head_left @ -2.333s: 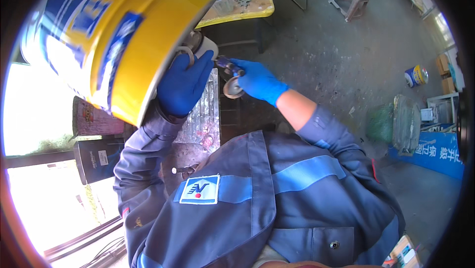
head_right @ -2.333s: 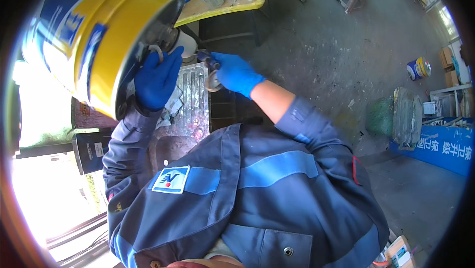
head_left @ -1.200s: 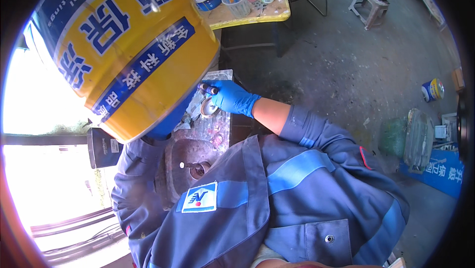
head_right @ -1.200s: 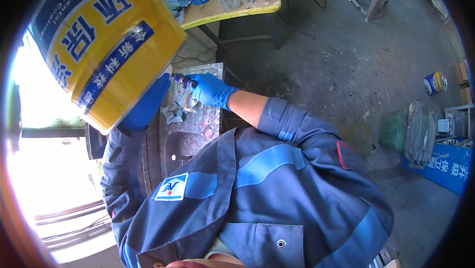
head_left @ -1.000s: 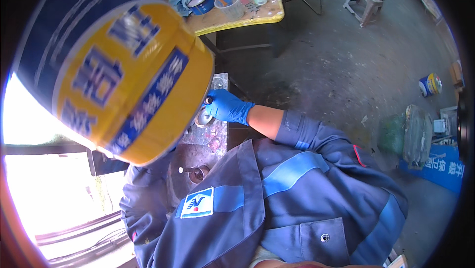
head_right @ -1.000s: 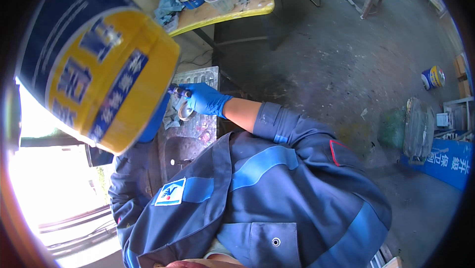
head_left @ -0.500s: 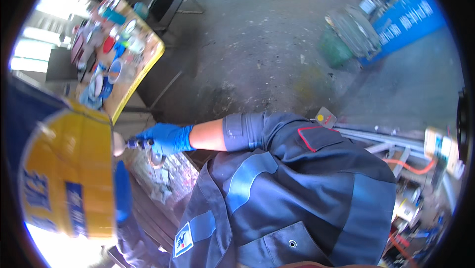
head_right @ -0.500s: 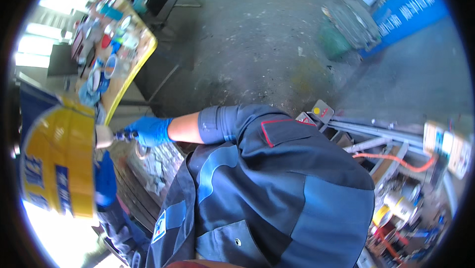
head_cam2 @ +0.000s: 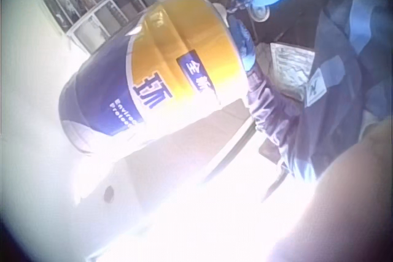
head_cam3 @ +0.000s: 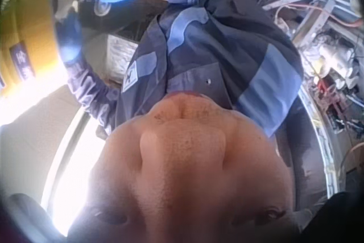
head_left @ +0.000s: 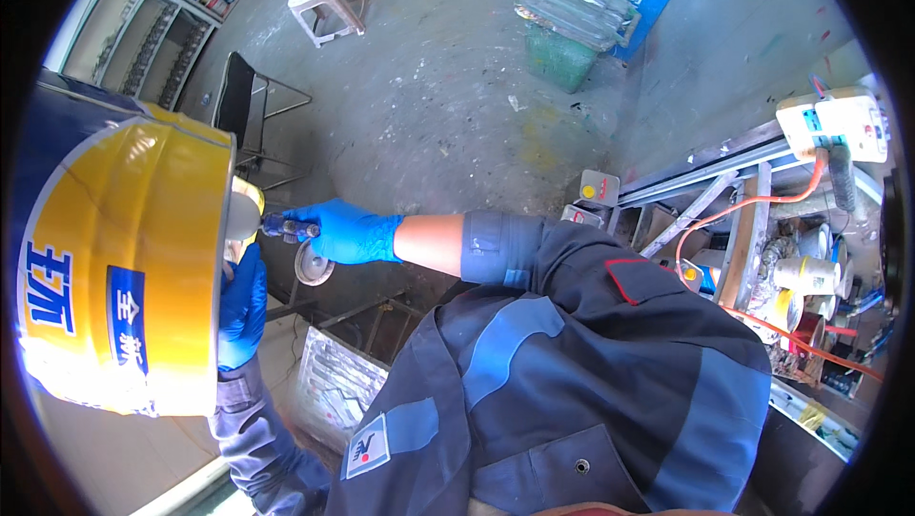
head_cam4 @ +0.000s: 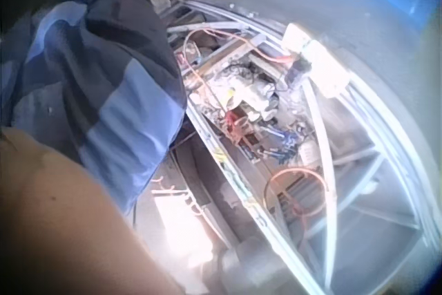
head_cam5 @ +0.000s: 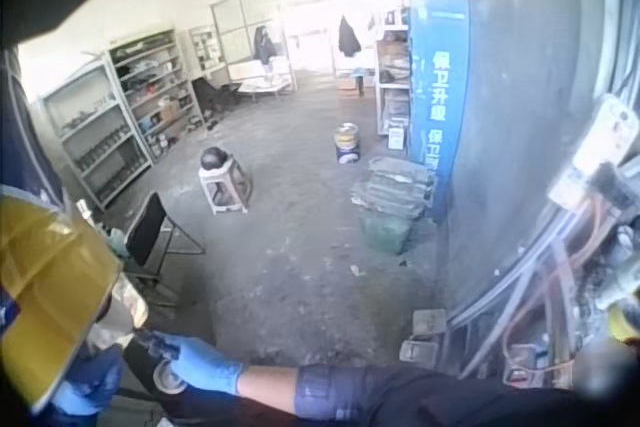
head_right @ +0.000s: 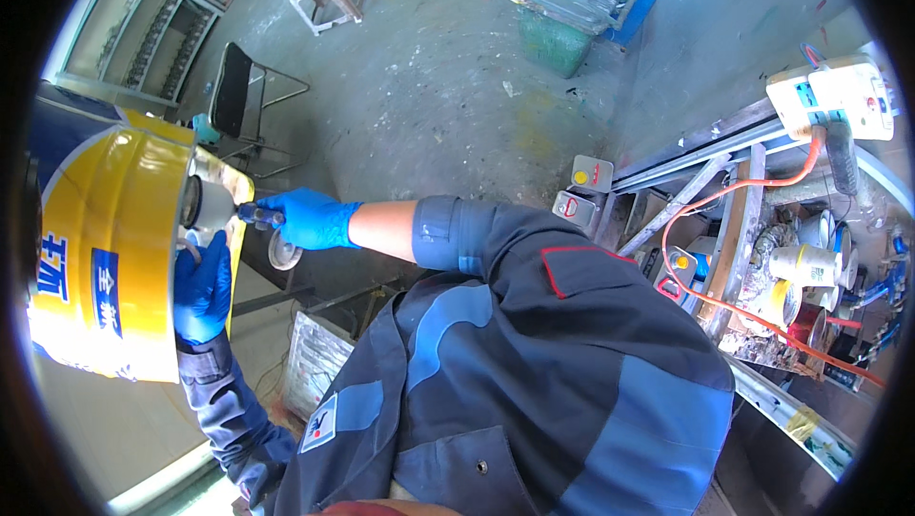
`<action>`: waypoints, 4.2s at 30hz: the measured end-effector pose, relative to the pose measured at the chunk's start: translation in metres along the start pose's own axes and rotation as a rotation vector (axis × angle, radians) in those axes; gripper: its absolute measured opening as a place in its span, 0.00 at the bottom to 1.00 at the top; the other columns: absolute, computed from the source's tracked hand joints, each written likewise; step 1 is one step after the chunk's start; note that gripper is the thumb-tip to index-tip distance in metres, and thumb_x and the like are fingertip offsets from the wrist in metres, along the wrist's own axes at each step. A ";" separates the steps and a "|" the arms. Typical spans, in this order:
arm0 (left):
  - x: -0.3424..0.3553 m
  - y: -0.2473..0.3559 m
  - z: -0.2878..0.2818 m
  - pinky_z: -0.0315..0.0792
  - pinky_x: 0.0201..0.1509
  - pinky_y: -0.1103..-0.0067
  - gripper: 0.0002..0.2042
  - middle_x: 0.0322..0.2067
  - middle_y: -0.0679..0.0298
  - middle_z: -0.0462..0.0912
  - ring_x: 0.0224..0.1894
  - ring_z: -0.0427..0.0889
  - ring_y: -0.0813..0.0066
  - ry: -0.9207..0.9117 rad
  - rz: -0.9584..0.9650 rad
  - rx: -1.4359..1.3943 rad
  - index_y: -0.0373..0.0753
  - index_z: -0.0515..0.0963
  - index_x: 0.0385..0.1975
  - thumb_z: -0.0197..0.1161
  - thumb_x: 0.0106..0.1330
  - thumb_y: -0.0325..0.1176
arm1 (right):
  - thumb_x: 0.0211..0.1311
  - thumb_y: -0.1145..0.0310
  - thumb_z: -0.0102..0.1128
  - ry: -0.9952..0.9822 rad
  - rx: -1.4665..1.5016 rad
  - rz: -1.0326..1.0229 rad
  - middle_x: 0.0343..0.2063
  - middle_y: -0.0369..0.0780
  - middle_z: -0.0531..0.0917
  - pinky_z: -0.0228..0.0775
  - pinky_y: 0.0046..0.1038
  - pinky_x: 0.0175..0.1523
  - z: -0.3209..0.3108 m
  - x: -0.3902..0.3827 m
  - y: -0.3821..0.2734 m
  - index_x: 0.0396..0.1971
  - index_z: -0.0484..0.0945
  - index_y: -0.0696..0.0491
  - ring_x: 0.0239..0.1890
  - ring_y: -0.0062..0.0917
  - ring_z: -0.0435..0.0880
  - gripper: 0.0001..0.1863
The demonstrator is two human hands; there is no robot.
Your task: The person opens a large paint can, pours paint into a spray gun cup, and tests the spray gun by firing it into a sink. They then wipe the spray gun with a cloth, test it again, and pour paint from a smaller can into the spray gun cup.
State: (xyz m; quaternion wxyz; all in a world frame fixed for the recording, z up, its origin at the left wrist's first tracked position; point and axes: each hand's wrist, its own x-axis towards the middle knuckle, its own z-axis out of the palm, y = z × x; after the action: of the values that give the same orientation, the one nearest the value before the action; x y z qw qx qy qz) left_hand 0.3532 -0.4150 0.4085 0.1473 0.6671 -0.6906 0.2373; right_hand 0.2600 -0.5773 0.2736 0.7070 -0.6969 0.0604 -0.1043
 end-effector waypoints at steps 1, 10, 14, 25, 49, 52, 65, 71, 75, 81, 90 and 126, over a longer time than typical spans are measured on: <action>0.016 -0.001 0.007 0.66 0.25 0.76 0.07 0.23 0.57 0.80 0.24 0.79 0.66 -0.002 0.015 0.005 0.34 0.85 0.36 0.70 0.57 0.22 | 0.60 0.74 0.49 0.038 0.024 0.002 0.45 0.44 0.84 0.73 0.31 0.49 -0.013 0.002 0.001 0.63 0.71 0.38 0.43 0.29 0.84 0.29; 0.149 -0.019 0.086 0.69 0.27 0.80 0.12 0.28 0.60 0.83 0.24 0.79 0.74 -0.010 0.007 -0.116 0.35 0.84 0.43 0.67 0.59 0.21 | 0.66 0.67 0.51 0.090 -0.091 -0.066 0.50 0.47 0.81 0.68 0.30 0.58 -0.172 0.032 -0.012 0.64 0.68 0.44 0.51 0.30 0.81 0.25; 0.165 -0.036 0.147 0.66 0.26 0.77 0.05 0.21 0.68 0.68 0.22 0.70 0.74 0.084 -0.042 -0.089 0.33 0.80 0.31 0.69 0.59 0.23 | 0.65 0.67 0.50 0.117 -0.141 -0.012 0.48 0.48 0.82 0.70 0.32 0.55 -0.220 0.057 -0.007 0.63 0.69 0.44 0.49 0.36 0.82 0.25; 0.331 -0.152 0.304 0.64 0.28 0.83 0.11 0.19 0.72 0.62 0.22 0.66 0.84 -0.070 -0.721 -1.203 0.36 0.71 0.22 0.61 0.67 0.23 | 0.63 0.69 0.50 0.256 -0.117 0.063 0.46 0.50 0.83 0.72 0.30 0.49 -0.391 0.214 0.040 0.61 0.71 0.48 0.45 0.33 0.84 0.25; 0.796 -0.272 0.950 0.60 0.24 0.86 0.15 0.19 0.71 0.73 0.20 0.66 0.83 -0.549 -1.225 -1.762 0.32 0.84 0.36 0.56 0.59 0.36 | 0.62 0.77 0.57 1.239 -0.198 0.002 0.49 0.44 0.80 0.70 0.27 0.54 -0.855 0.278 0.227 0.60 0.70 0.55 0.49 0.24 0.80 0.24; 0.836 -0.217 1.045 0.64 0.25 0.85 0.17 0.22 0.70 0.76 0.21 0.71 0.80 -0.951 -1.198 -1.801 0.34 0.82 0.42 0.57 0.59 0.38 | 0.61 0.78 0.57 1.406 -0.279 0.100 0.49 0.44 0.80 0.71 0.27 0.53 -0.894 0.249 0.244 0.59 0.69 0.57 0.50 0.25 0.79 0.25; 0.857 0.052 1.360 0.67 0.62 0.69 0.20 0.55 0.58 0.79 0.56 0.78 0.64 -1.369 0.306 -0.782 0.43 0.78 0.53 0.51 0.67 0.45 | 0.63 0.81 0.53 2.226 -0.067 0.404 0.47 0.39 0.81 0.68 0.26 0.55 -0.974 0.198 0.235 0.49 0.78 0.61 0.48 0.22 0.77 0.14; 0.911 0.095 1.448 0.70 0.59 0.66 0.14 0.49 0.56 0.82 0.52 0.80 0.57 -1.279 0.980 -0.842 0.47 0.82 0.45 0.59 0.61 0.42 | 0.62 0.82 0.53 2.379 -0.132 0.844 0.51 0.41 0.80 0.68 0.30 0.59 -1.053 0.241 0.241 0.50 0.76 0.60 0.51 0.26 0.78 0.16; 1.018 0.067 1.514 0.72 0.55 0.67 0.15 0.47 0.53 0.82 0.50 0.81 0.57 -1.211 0.250 -1.028 0.42 0.80 0.45 0.56 0.63 0.41 | 0.62 0.80 0.56 2.737 0.104 0.698 0.50 0.42 0.80 0.71 0.31 0.57 -1.142 0.285 0.233 0.51 0.75 0.60 0.51 0.27 0.78 0.17; 1.284 -0.050 1.740 0.74 0.50 0.70 0.17 0.44 0.50 0.83 0.45 0.83 0.58 -0.815 -0.136 -0.522 0.34 0.78 0.46 0.52 0.66 0.39 | 0.64 0.75 0.50 2.658 0.072 0.486 0.33 0.38 0.73 0.63 0.22 0.36 -1.263 0.309 0.226 0.44 0.73 0.60 0.32 0.21 0.71 0.10; 1.390 -0.129 1.906 0.69 0.61 0.68 0.24 0.52 0.55 0.80 0.56 0.78 0.62 -1.175 0.660 -0.274 0.40 0.78 0.53 0.50 0.67 0.52 | 0.61 0.73 0.58 2.594 -0.079 1.224 0.38 0.42 0.76 0.64 0.28 0.41 -1.331 0.322 0.256 0.48 0.76 0.60 0.34 0.28 0.72 0.15; 1.094 -0.101 1.214 0.48 0.12 0.79 0.19 0.10 0.71 0.55 0.10 0.52 0.76 -1.968 -1.108 -0.800 0.53 0.55 0.09 0.43 0.64 0.34 | 0.64 0.74 0.56 3.759 -0.051 0.652 0.47 0.43 0.82 0.72 0.33 0.58 -0.880 0.533 0.168 0.50 0.75 0.59 0.47 0.27 0.81 0.15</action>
State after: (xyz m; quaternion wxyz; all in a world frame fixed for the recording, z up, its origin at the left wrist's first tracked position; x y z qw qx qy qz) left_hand 0.5181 -1.9829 -0.0333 -0.1652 0.6761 -0.1505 -0.7021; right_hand 0.5853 -1.5559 0.1191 0.2820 -0.3284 -0.7510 0.4987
